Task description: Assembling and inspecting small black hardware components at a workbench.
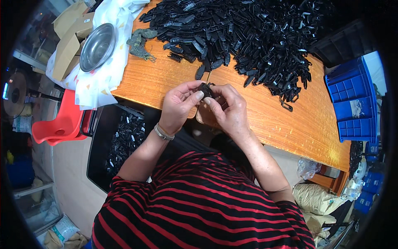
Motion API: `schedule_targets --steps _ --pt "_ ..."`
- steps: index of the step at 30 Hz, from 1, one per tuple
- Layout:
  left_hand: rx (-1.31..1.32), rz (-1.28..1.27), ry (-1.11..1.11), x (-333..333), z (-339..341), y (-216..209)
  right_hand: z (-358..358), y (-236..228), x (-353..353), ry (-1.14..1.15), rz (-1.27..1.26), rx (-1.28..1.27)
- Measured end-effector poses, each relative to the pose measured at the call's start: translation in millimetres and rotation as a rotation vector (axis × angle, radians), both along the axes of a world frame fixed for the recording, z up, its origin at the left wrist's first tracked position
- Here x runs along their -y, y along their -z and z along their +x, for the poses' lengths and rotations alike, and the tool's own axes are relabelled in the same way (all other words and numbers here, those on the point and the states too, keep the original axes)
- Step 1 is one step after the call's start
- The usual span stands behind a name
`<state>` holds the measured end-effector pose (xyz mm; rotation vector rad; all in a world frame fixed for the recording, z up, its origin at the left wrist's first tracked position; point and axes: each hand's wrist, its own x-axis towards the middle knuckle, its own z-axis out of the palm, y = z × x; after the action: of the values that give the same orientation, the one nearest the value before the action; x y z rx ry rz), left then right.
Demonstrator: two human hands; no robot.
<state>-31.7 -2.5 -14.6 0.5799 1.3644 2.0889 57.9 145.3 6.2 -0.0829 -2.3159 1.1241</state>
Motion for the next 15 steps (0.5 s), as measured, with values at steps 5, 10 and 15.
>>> schedule_targets --steps 5,10,15 --pt "-0.084 -0.065 -0.088 -7 19 -1 6 2 13 0.055 0.085 0.031" --pt "-0.141 -0.074 -0.112 -7 24 0 6 -2 24 0.179 0.077 -0.048" --pt "0.005 -0.023 0.018 4 28 -17 8 6 40 -0.006 -0.003 0.061"
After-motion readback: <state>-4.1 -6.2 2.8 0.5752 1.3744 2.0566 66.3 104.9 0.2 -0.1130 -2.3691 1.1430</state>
